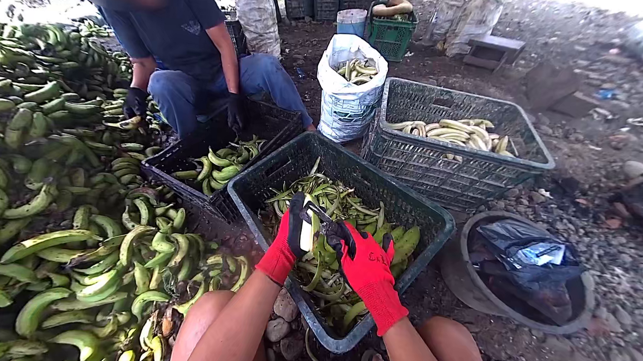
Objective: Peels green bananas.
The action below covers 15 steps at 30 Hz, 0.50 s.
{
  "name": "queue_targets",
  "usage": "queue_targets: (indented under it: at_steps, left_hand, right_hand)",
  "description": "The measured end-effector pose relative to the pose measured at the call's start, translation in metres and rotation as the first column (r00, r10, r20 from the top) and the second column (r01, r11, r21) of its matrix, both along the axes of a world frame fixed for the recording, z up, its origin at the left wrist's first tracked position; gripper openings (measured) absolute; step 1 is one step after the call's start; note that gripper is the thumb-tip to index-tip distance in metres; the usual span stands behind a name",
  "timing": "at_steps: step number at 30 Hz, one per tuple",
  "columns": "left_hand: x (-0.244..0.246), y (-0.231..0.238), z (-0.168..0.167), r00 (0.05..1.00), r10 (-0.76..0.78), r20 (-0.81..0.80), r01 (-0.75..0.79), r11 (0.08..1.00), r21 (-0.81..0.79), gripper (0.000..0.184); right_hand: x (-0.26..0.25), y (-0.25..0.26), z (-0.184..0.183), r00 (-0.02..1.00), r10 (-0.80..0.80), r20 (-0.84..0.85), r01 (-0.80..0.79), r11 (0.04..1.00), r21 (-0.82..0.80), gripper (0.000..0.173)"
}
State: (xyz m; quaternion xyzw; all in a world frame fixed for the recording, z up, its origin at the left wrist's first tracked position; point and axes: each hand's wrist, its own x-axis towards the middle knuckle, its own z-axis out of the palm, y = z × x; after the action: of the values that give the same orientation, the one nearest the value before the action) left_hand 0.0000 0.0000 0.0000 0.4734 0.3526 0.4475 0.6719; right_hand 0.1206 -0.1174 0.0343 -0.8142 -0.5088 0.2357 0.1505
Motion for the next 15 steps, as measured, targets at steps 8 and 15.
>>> queue_targets:
  at_steps: [8, 15]
  left_hand:
    - [0.0, -0.008, 0.001, 0.951, -0.13, -0.279, 0.162, 0.983, 0.092, 0.035]
    - [-0.003, -0.025, 0.014, 0.864, -0.186, -0.467, 0.373, 0.86, 0.347, 0.057]
  right_hand:
    - [0.024, -0.001, -0.007, 0.999, -0.029, -0.028, 0.03, 0.999, 0.02, 0.054]
    - [0.043, 0.013, -0.003, 0.968, -0.047, -0.247, 0.056, 0.998, 0.031, 0.049]
